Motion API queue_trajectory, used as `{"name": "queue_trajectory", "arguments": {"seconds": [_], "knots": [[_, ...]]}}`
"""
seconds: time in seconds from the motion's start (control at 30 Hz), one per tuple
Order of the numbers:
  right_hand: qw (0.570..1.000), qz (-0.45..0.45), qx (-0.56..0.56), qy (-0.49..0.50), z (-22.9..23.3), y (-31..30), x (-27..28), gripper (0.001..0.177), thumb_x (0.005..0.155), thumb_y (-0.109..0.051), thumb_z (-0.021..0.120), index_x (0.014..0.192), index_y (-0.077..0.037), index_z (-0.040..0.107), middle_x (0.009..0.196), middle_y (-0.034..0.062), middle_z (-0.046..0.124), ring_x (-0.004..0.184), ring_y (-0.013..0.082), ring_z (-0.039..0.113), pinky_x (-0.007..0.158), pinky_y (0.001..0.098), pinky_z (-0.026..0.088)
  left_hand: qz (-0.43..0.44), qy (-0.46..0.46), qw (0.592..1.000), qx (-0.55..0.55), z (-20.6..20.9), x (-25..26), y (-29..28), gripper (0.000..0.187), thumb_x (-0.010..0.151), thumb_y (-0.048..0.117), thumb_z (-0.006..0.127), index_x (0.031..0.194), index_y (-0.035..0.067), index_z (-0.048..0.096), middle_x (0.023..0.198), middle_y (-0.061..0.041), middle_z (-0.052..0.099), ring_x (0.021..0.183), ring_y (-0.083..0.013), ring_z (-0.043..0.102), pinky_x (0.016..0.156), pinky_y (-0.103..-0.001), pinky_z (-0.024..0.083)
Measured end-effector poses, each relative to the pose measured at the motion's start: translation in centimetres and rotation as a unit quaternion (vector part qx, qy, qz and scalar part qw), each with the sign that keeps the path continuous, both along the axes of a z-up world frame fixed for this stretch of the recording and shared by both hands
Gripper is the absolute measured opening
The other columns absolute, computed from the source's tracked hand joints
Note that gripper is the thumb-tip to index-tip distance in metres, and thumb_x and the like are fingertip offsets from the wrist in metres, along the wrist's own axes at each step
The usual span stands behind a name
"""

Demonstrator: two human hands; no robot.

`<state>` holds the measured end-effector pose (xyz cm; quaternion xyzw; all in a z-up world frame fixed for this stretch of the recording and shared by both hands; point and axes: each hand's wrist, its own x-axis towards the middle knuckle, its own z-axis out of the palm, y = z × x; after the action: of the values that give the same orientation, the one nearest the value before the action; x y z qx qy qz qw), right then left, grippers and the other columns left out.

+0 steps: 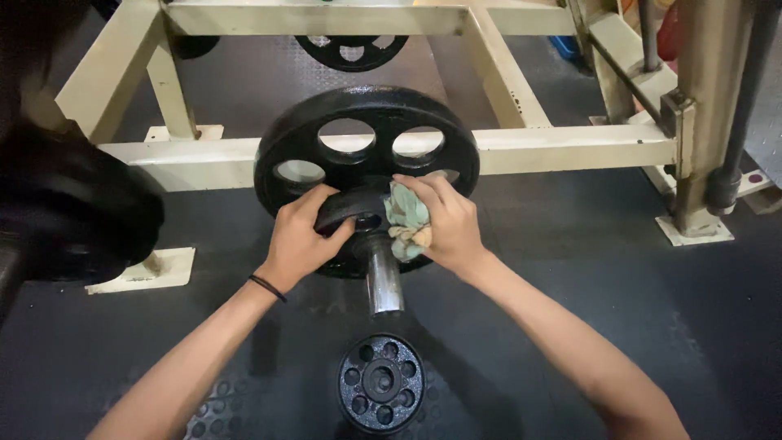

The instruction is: The person wipes down weight plates on a storage rack using a cleaning cloth.

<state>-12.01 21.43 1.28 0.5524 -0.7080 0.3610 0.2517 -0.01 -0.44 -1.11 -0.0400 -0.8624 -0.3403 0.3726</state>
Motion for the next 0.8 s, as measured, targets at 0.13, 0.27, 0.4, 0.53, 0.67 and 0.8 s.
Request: {"name": "queue_trajectory", "arguments": {"seconds": [0.13, 0.27, 0.4, 0.53, 0.67, 0.8], "knots": [[0.989, 0.148, 0.024, 0.000, -0.2, 1.5, -2.6, 0.073, 0.080, -0.027, 0.082, 0.142, -0.004, 0.052, 0.137, 0.0166, 0.061, 0.120, 0.0355, 0.065, 0.099, 0.0413, 0.056, 0.001, -0.008, 1.000, -0.004, -0.3, -0.2, -0.1, 0.035, 0.081, 0.015, 0.079, 0.108, 0.000, 0.064, 0.098, -0.020, 0.071, 0.089, -0.0383, 0.073, 0.074, -0.043, 0.058], [0.776, 0.271, -0.144, -0.550, -7.6, 3.4, -5.1, 0.064, 0.096, -0.027, 0.078, 0.151, -0.005, 0.054, 0.129, 0.0121, 0.067, 0.109, 0.0239, 0.068, 0.098, 0.0375, 0.056, 0.002, -0.012, 1.000, -0.001, 0.4, 0.1, 0.1, 0.034, 0.082, 0.016, 0.079, 0.108, 0.001, 0.064, 0.097, -0.020, 0.071, 0.089, -0.0381, 0.073, 0.074, -0.043, 0.057], [0.941, 0.091, -0.211, -0.249, -4.0, 3.2, -3.9, 0.055, 0.100, -0.029, 0.068, 0.149, -0.009, 0.052, 0.139, 0.0064, 0.065, 0.125, 0.0173, 0.065, 0.111, 0.0326, 0.054, -0.004, -0.007, 1.000, 0.013, 0.5, 0.2, 0.1, 0.034, 0.082, 0.017, 0.079, 0.110, 0.002, 0.064, 0.098, -0.019, 0.072, 0.090, -0.0382, 0.073, 0.075, -0.043, 0.057], [0.979, -0.026, -0.104, -0.171, 0.3, 2.3, -2.4, 0.065, 0.091, -0.026, 0.083, 0.145, -0.006, 0.052, 0.134, 0.0092, 0.065, 0.125, 0.0167, 0.065, 0.108, 0.0352, 0.054, -0.005, -0.022, 1.000, 0.009, 0.2, 0.1, -0.2, 0.034, 0.083, 0.017, 0.079, 0.110, 0.002, 0.064, 0.099, -0.019, 0.072, 0.090, -0.0378, 0.073, 0.075, -0.042, 0.057], [0.986, 0.018, -0.045, -0.159, 0.0, 2.2, -3.7, 0.067, 0.089, -0.033, 0.083, 0.146, -0.008, 0.058, 0.145, 0.0128, 0.054, 0.135, 0.0192, 0.061, 0.112, 0.0373, 0.053, -0.012, -0.006, 1.000, 0.008, 0.1, 0.2, -0.3, 0.035, 0.083, 0.016, 0.079, 0.111, 0.001, 0.064, 0.100, -0.019, 0.072, 0.091, -0.0376, 0.074, 0.075, -0.042, 0.058], [0.893, 0.288, 0.060, -0.340, 0.9, 2.3, -3.4, 0.093, 0.082, -0.054, 0.082, 0.153, -0.008, 0.045, 0.149, 0.0099, 0.056, 0.142, 0.0244, 0.054, 0.122, 0.0391, 0.042, -0.032, 0.003, 0.999, 0.020, -0.5, 0.1, -0.9, 0.035, 0.084, 0.014, 0.078, 0.113, 0.001, 0.064, 0.101, -0.019, 0.073, 0.089, -0.0357, 0.075, 0.074, -0.040, 0.058]]}}
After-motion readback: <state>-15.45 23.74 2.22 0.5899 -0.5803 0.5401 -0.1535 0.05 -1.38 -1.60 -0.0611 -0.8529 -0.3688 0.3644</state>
